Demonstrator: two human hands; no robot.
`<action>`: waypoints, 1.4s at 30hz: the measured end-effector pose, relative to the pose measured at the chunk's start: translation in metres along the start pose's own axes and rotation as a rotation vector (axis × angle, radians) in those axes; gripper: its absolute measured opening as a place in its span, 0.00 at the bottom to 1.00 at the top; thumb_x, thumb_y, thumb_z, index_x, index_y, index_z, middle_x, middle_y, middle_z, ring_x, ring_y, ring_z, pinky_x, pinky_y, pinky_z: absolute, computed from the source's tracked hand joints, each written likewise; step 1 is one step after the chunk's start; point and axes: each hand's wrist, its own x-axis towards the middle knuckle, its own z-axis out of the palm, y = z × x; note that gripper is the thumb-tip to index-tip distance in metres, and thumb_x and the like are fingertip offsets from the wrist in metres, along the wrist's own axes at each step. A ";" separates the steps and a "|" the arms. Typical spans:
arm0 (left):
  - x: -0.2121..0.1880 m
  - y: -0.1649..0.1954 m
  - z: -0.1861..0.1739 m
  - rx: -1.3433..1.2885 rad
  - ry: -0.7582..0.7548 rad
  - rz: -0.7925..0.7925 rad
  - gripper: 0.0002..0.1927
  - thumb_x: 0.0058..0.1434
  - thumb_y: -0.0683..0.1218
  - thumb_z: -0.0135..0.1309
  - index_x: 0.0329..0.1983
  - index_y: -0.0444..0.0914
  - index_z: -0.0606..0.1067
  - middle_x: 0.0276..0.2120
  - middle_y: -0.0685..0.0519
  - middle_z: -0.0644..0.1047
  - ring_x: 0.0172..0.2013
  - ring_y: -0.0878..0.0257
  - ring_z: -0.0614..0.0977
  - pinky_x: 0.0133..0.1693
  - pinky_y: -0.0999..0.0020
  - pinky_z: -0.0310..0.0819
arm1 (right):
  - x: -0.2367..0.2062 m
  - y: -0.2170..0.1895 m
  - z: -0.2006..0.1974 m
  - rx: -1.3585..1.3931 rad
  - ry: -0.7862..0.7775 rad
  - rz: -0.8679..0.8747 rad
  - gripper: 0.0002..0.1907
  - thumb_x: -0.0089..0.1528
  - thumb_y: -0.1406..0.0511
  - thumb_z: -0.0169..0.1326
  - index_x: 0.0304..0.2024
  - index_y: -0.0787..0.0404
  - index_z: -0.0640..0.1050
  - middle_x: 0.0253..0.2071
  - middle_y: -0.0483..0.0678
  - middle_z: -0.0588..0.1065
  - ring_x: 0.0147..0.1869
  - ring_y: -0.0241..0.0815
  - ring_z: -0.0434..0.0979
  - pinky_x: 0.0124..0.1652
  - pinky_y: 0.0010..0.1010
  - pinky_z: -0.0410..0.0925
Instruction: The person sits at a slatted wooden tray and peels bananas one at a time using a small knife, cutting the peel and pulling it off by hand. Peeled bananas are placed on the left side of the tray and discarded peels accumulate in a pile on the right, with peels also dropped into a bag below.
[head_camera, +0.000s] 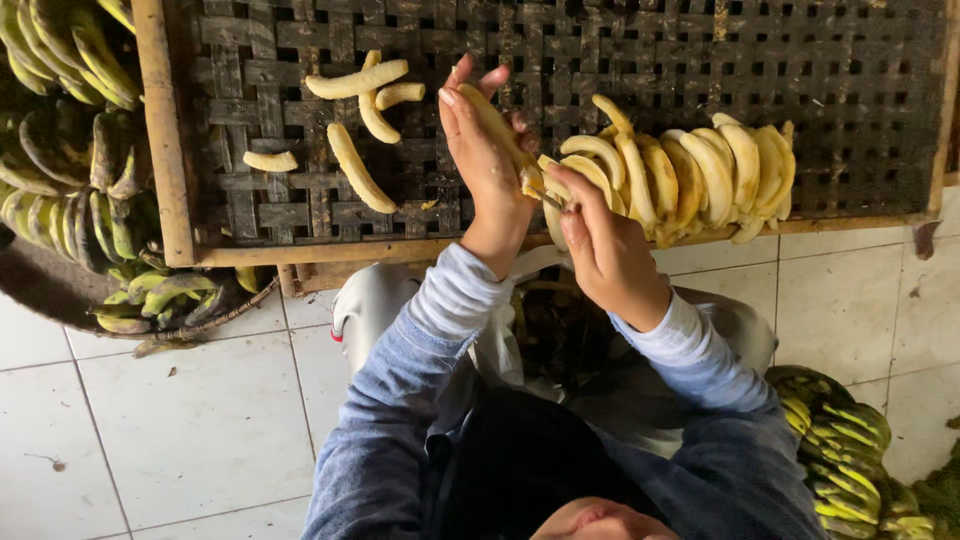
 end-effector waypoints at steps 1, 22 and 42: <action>-0.001 0.004 0.001 0.002 0.006 0.029 0.22 0.78 0.60 0.35 0.65 0.44 0.64 0.47 0.53 0.75 0.24 0.69 0.71 0.21 0.75 0.64 | -0.001 -0.004 -0.002 -0.135 -0.023 0.010 0.22 0.74 0.68 0.44 0.71 0.60 0.67 0.33 0.51 0.74 0.32 0.47 0.77 0.38 0.37 0.71; -0.011 0.009 0.004 -0.176 -0.075 -0.090 0.11 0.78 0.55 0.39 0.48 0.46 0.66 0.36 0.56 0.70 0.23 0.70 0.65 0.22 0.75 0.59 | 0.009 0.019 0.011 -0.355 0.062 -0.218 0.20 0.73 0.69 0.47 0.68 0.65 0.68 0.55 0.57 0.78 0.51 0.56 0.82 0.48 0.42 0.74; -0.018 -0.059 -0.018 -0.379 -0.147 -0.406 0.11 0.80 0.48 0.34 0.47 0.39 0.67 0.40 0.42 0.77 0.52 0.47 0.82 0.56 0.56 0.74 | 0.017 0.055 0.011 -0.514 0.174 -0.215 0.26 0.68 0.72 0.53 0.68 0.60 0.67 0.56 0.57 0.77 0.55 0.60 0.80 0.55 0.46 0.71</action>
